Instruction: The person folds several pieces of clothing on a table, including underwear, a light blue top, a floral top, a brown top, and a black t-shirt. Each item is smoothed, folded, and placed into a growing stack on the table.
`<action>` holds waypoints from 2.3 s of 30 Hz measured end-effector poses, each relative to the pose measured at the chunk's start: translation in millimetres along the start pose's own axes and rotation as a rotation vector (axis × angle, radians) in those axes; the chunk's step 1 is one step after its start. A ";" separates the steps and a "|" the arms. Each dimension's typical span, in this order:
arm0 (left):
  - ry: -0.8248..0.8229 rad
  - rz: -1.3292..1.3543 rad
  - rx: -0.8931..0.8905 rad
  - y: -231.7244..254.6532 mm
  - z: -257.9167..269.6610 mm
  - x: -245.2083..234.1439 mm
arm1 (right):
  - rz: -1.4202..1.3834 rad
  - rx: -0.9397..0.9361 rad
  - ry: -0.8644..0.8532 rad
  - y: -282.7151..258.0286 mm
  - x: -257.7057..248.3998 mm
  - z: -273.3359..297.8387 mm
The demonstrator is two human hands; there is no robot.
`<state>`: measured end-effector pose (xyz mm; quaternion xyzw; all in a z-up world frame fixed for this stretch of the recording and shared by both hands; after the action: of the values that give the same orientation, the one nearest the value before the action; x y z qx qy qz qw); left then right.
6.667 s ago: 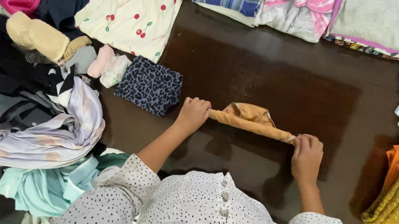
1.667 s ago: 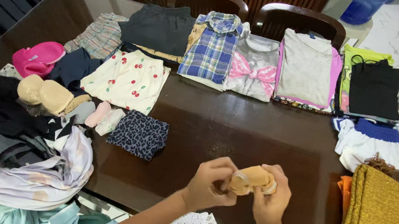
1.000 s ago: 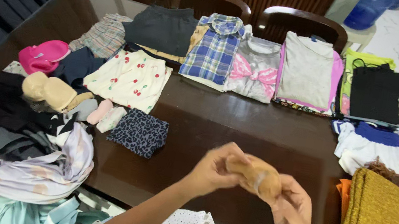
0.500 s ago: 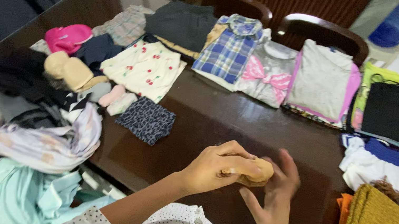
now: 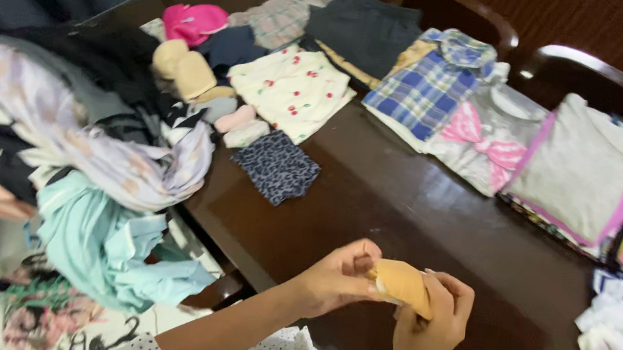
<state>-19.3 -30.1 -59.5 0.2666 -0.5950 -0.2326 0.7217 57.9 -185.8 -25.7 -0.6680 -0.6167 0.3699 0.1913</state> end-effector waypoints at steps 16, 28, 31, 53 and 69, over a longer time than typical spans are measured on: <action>0.648 -1.074 0.922 99.5 47.5 20.1 | -0.905 0.469 -0.406 -38.2 72.4 -16.7; 0.822 -1.151 1.010 123.1 79.7 -7.8 | -0.267 0.287 -0.419 -25.9 156.7 -5.9; 0.702 -1.283 1.157 133.7 89.3 -10.0 | -0.216 0.215 -0.335 -51.7 167.5 -25.2; 0.831 -1.150 0.468 191.0 112.8 -300.1 | -0.861 1.006 -0.533 117.6 520.5 21.3; 0.988 -0.415 0.888 323.5 227.4 -336.9 | -0.157 -0.349 -0.812 -159.6 722.9 57.9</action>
<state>-298.7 407.8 -59.0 0.7194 -0.1725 0.0481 0.6712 -118.1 527.0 -136.6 -0.4423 -0.7437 0.4769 -0.1544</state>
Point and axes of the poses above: each hand's wrist, its own z-axis away from the middle knuckle, its own x-axis out of the palm, y = z × x, the point moved 3 cm from there along -z, towards the middle knuckle, and after that the axes turned 4 degrees about y, right-handed, at the moved point
